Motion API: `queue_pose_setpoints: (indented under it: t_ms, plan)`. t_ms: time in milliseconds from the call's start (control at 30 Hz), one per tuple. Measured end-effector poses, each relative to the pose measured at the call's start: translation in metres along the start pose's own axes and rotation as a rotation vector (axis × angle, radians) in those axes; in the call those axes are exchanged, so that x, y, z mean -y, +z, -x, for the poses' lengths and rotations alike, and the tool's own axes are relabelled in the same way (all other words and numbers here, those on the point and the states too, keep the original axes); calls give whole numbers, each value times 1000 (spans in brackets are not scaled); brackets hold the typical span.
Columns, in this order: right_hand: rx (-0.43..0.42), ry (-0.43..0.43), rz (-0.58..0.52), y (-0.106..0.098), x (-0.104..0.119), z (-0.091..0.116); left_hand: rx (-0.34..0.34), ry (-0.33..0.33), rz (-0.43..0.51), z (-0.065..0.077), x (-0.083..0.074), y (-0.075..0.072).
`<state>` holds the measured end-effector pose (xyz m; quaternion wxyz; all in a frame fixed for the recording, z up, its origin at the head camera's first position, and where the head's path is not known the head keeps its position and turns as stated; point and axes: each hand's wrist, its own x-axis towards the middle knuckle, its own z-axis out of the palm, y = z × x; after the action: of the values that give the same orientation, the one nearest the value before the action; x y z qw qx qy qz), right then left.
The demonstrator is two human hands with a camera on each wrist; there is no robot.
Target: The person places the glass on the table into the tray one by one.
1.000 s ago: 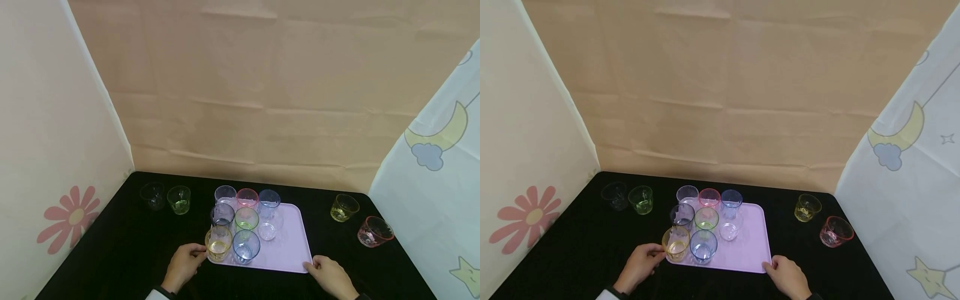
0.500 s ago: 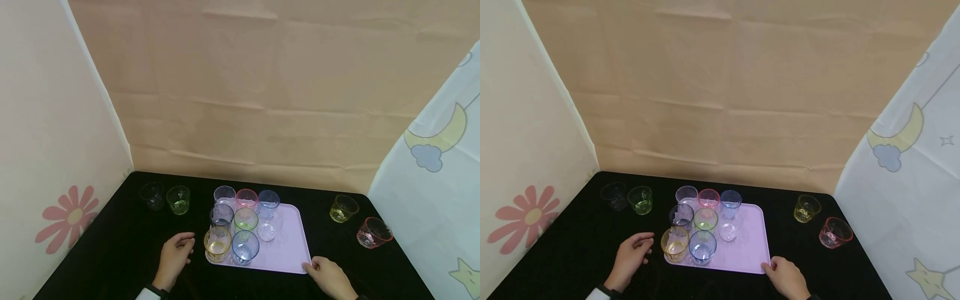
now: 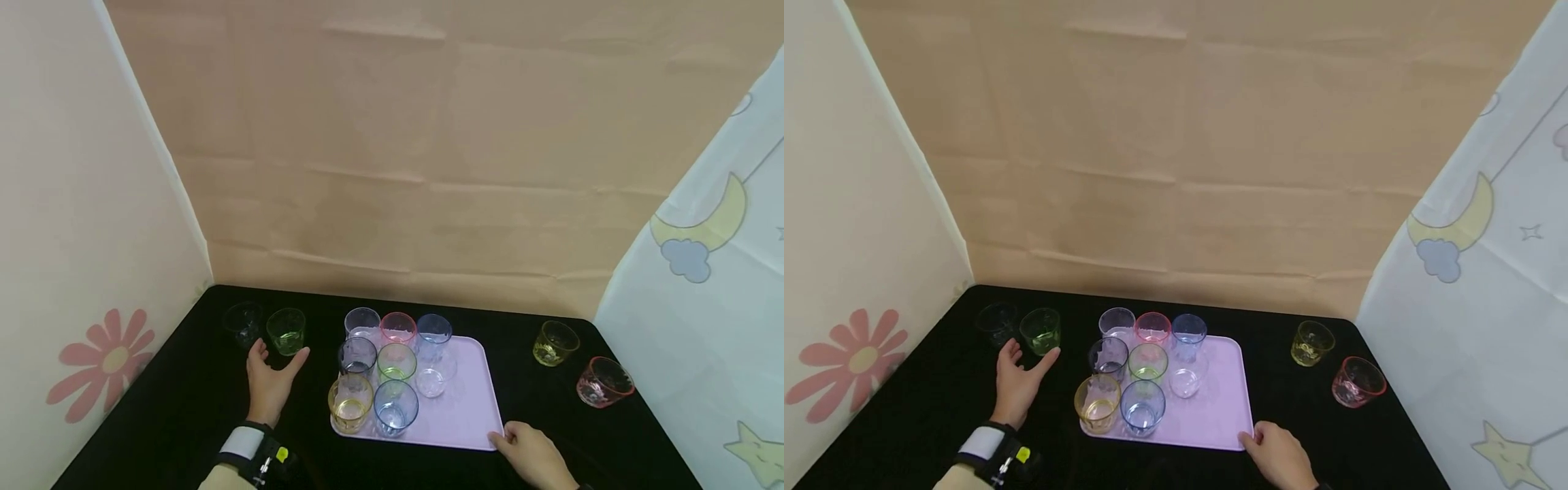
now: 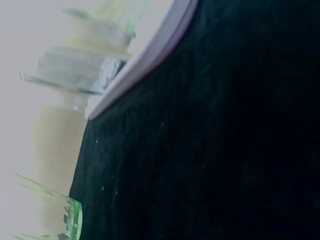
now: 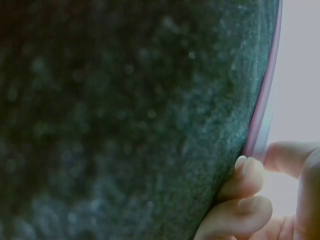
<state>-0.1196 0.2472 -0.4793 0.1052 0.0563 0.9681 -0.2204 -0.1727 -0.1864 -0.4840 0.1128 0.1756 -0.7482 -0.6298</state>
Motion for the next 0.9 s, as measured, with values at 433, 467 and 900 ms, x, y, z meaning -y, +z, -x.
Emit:
queue_pose_setpoints:
  t_ms: [433, 467, 900]
  plan:
    - [-11, -3, -5, 1, 0, 0, 24, 22, 1, -24, 8, 12]
    - [-12, -4, -4, 1, 0, 0, 18, 26, -2, -26, 8, 13]
    - [-38, -10, -13, 2, 0, 1, -25, 33, -33, -47, 3, 18]
